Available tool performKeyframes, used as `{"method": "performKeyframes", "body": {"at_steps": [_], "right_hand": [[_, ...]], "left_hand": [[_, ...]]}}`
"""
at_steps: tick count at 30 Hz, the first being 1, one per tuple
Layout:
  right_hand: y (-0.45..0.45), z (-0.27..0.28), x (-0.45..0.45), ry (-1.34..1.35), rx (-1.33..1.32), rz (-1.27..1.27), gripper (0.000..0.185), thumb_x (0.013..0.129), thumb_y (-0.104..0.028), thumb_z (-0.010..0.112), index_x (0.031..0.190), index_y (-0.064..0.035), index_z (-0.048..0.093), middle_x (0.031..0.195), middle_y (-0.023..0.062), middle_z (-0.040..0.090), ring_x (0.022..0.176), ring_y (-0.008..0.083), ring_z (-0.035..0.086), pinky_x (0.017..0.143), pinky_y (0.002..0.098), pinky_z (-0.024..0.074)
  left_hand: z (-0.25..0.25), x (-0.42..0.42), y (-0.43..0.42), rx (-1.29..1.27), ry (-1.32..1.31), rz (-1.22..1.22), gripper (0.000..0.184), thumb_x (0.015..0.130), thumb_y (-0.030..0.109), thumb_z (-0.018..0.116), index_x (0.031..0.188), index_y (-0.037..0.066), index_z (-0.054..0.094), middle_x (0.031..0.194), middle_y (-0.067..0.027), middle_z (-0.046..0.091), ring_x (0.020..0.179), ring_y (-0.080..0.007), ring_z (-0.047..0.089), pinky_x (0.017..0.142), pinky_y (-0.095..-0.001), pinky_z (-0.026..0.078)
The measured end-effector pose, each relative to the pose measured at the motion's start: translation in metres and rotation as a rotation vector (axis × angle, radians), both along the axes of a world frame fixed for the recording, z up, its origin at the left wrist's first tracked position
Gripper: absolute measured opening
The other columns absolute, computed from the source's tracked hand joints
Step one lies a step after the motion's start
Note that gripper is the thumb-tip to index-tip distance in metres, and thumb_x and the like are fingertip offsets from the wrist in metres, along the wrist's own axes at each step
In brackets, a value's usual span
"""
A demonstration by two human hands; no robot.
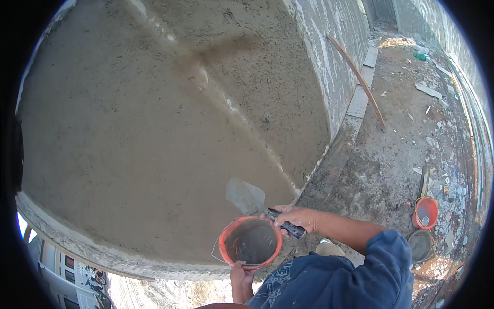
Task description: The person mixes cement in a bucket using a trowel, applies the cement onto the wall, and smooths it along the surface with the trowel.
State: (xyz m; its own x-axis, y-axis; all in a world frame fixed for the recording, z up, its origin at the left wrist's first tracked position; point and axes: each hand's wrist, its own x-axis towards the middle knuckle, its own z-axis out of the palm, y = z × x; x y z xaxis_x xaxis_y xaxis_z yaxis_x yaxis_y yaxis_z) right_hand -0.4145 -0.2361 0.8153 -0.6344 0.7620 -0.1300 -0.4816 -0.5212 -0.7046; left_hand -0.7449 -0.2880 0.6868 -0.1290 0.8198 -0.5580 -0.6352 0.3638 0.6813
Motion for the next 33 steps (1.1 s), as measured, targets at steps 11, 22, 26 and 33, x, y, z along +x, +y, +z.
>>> {"method": "performKeyframes", "body": {"at_steps": [11,22,26,33], "right_hand": [[0.033,0.205,0.205,-0.104,1.045,-1.971,0.060,0.089,-0.017,0.071,0.139,-0.0039,0.041,0.080,0.0039,0.061,0.063,0.0091,0.058,0.058,0.0226,0.0491],[0.316,0.217,0.213,-0.607,0.782,-2.691,0.047,0.088,-0.017,0.065,0.131,-0.0071,0.050,0.095,0.0157,0.070,0.075,0.0278,0.071,0.061,0.0390,0.0552],[0.326,0.142,0.046,-1.091,1.218,-1.189,0.045,0.081,-0.018,0.064,0.125,-0.0145,0.053,0.080,0.0218,0.066,0.077,0.0418,0.067,0.068,0.0501,0.0514],[0.147,-0.020,-0.067,-0.994,1.393,0.203,0.048,0.084,-0.030,0.068,0.128,-0.0146,0.056,0.090,0.0158,0.069,0.090,0.0400,0.067,0.077,0.0513,0.0524]], "left_hand": [[-0.022,-0.080,-0.052,-0.220,0.081,0.210,0.047,0.082,0.000,0.046,0.127,-0.009,0.040,0.120,-0.0268,0.056,0.105,-0.0441,0.063,0.083,-0.0601,0.059],[0.026,-0.019,-0.030,-0.223,0.069,0.392,0.054,0.079,-0.003,0.046,0.132,-0.004,0.037,0.125,-0.0256,0.053,0.106,-0.0442,0.062,0.080,-0.0615,0.060],[0.033,0.001,-0.026,-0.196,0.079,0.395,0.057,0.078,-0.004,0.046,0.134,-0.002,0.036,0.126,-0.0251,0.052,0.106,-0.0442,0.062,0.080,-0.0620,0.060],[0.063,0.040,-0.018,0.032,0.096,0.345,0.063,0.076,-0.006,0.045,0.138,0.001,0.034,0.129,-0.0243,0.050,0.106,-0.0442,0.062,0.078,-0.0628,0.061]]}}
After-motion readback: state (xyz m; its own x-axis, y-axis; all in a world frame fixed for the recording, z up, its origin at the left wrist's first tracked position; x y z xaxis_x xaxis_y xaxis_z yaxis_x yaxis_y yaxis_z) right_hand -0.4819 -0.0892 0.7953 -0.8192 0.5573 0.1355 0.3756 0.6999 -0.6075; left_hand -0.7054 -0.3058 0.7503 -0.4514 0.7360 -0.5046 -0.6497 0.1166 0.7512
